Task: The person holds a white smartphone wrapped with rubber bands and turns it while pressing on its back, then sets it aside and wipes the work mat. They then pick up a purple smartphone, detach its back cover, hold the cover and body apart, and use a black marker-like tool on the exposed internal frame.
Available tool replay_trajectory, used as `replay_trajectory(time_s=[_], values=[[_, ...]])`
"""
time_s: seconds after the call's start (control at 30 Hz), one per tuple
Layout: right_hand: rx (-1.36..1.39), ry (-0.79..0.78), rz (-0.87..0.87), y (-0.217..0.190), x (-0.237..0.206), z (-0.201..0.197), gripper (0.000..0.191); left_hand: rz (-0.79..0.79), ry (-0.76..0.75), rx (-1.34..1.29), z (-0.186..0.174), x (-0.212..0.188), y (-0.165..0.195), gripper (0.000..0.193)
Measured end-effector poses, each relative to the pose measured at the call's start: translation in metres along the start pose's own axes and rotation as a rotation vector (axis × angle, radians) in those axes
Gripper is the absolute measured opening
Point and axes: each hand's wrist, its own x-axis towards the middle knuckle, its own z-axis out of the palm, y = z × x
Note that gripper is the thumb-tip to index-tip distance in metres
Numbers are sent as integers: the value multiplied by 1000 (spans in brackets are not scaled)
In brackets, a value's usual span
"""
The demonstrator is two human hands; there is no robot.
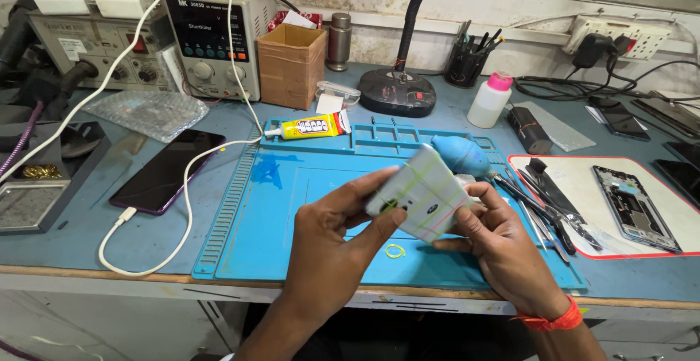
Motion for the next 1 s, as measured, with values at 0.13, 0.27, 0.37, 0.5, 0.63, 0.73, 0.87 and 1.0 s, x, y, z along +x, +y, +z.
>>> replay_trajectory(time_s=[0.13, 0.27, 0.37, 0.5, 0.63, 0.73, 0.87, 1.0], values=[[-159, -152, -93, 6, 0, 0, 30, 76, -57, 83, -2, -11, 14, 33], [-310, -103, -72, 13, -1, -5, 28, 280, -105, 156, -1, -15, 19, 32], [-293, -136, -66, 18, -1, -10, 27, 302, -120, 162, 0, -17, 22, 33], [-311, -142, -71, 23, 1, -14, 26, 315, -133, 152, 1, -18, 23, 34], [-294, -157, -68, 21, 0, -10, 27, 327, -113, 190, 1, -18, 22, 34], [-284, -205, -112, 9, -3, 4, 36, 319, -82, 233, 1, -18, 21, 33], [-268, -249, -402, -27, -16, 28, 51, 290, -51, 292, 2, -17, 20, 33], [-356, -184, -658, -63, -33, 47, 39, 273, -48, 300, 2, -19, 19, 33]])
